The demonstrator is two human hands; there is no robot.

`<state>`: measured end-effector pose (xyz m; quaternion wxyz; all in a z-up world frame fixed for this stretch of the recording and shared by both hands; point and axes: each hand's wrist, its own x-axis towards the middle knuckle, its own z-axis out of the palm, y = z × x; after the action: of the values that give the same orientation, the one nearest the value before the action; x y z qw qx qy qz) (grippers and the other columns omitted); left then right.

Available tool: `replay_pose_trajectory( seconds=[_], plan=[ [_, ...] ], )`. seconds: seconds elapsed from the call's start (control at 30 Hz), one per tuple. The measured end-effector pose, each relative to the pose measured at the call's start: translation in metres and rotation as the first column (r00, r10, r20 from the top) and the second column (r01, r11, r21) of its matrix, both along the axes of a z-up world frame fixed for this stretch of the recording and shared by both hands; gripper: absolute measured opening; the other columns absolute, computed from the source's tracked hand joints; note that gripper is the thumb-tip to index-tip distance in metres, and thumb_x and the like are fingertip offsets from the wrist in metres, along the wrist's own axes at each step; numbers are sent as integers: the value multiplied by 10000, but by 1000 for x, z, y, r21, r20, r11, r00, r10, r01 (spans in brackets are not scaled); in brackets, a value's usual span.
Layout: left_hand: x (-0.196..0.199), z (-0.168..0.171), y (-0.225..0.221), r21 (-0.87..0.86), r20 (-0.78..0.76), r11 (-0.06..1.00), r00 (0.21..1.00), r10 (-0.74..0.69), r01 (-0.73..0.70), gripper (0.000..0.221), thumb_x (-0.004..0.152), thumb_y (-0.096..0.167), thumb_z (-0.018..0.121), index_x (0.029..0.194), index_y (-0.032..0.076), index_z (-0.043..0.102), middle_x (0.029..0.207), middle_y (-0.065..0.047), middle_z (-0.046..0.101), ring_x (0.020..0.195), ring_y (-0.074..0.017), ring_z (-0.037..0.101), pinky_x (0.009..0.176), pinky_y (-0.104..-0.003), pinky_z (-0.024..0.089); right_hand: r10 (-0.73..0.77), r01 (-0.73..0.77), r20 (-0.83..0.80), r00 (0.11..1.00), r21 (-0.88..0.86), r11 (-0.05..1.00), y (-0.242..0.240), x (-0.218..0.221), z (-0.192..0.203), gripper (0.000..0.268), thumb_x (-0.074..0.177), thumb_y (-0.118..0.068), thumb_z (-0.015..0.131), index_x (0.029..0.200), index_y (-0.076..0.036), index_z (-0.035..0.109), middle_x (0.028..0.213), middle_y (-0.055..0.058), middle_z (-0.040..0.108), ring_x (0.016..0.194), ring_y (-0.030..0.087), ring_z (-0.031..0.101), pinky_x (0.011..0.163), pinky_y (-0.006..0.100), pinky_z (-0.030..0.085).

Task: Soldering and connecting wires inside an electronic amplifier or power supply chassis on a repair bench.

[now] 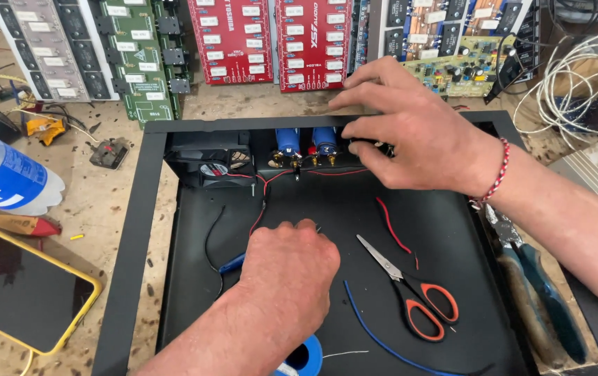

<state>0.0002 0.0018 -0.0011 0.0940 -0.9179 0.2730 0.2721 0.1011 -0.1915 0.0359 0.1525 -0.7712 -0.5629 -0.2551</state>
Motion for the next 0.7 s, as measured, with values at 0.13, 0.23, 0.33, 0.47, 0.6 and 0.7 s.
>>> replay_pose_trajectory(
  seconds=[0.13, 0.23, 0.33, 0.47, 0.6, 0.7],
  plan=[
    [0, 1, 0, 11, -20, 1000, 1000, 2, -2, 360, 862, 174, 741, 1214, 159, 673, 1150, -84, 597, 981, -285, 626, 747, -429, 530, -85, 91, 67, 994, -100, 991, 4, 0, -5, 67, 889, 50, 692, 869, 31, 754, 1247, 195, 627, 1160, 459, 537, 971, 561, 527],
    [-2, -1, 0, 1, 13, 1000, 1000, -1, 1, 350, 833, 173, 738, 1179, 158, 684, 1128, -79, 594, 952, -275, 628, 710, -420, 522, -106, 123, 120, 987, -146, 982, 6, 0, -7, 142, 885, 47, 666, 764, 26, 738, 1222, 191, 625, 1167, 438, 537, 943, 561, 535],
    [-2, -1, 1, -3, 2, 1000, 1000, 17, -17, 347, 866, 202, 739, 1208, 183, 682, 1170, -71, 594, 1003, -279, 626, 761, -422, 528, -189, 217, 177, 966, -151, 964, 8, -1, -12, 156, 858, 21, 649, 722, -8, 720, 1228, 144, 643, 1227, 428, 537, 913, 543, 518],
    [-1, 2, 2, 15, 5, 1000, 1000, 21, -21, 338, 871, 194, 718, 1206, 171, 680, 1144, -70, 602, 981, -276, 630, 761, -419, 518, -271, 324, 259, 927, -186, 928, 11, -2, -15, 104, 795, -37, 675, 707, -55, 726, 1249, 48, 669, 1271, 358, 545, 817, 483, 485],
    [1, 5, 5, 17, -16, 998, 998, 58, -58, 309, 894, 220, 694, 1201, 185, 680, 1159, -62, 588, 1003, -285, 623, 793, -425, 516, -307, 387, 337, 890, -204, 899, 11, -1, -17, 96, 756, -55, 653, 708, -83, 731, 1244, 16, 653, 1306, 370, 555, 914, 512, 482],
    [4, 13, 8, 13, 24, 996, 995, 92, -92, 331, 904, 231, 682, 1233, 199, 677, 1170, -69, 615, 1053, -302, 639, 811, -446, 537, -316, 405, 365, 876, -200, 892, 13, -1, -19, 97, 761, -65, 660, 715, -89, 742, 1214, 11, 669, 1297, 353, 569, 933, 517, 485]
  ],
)
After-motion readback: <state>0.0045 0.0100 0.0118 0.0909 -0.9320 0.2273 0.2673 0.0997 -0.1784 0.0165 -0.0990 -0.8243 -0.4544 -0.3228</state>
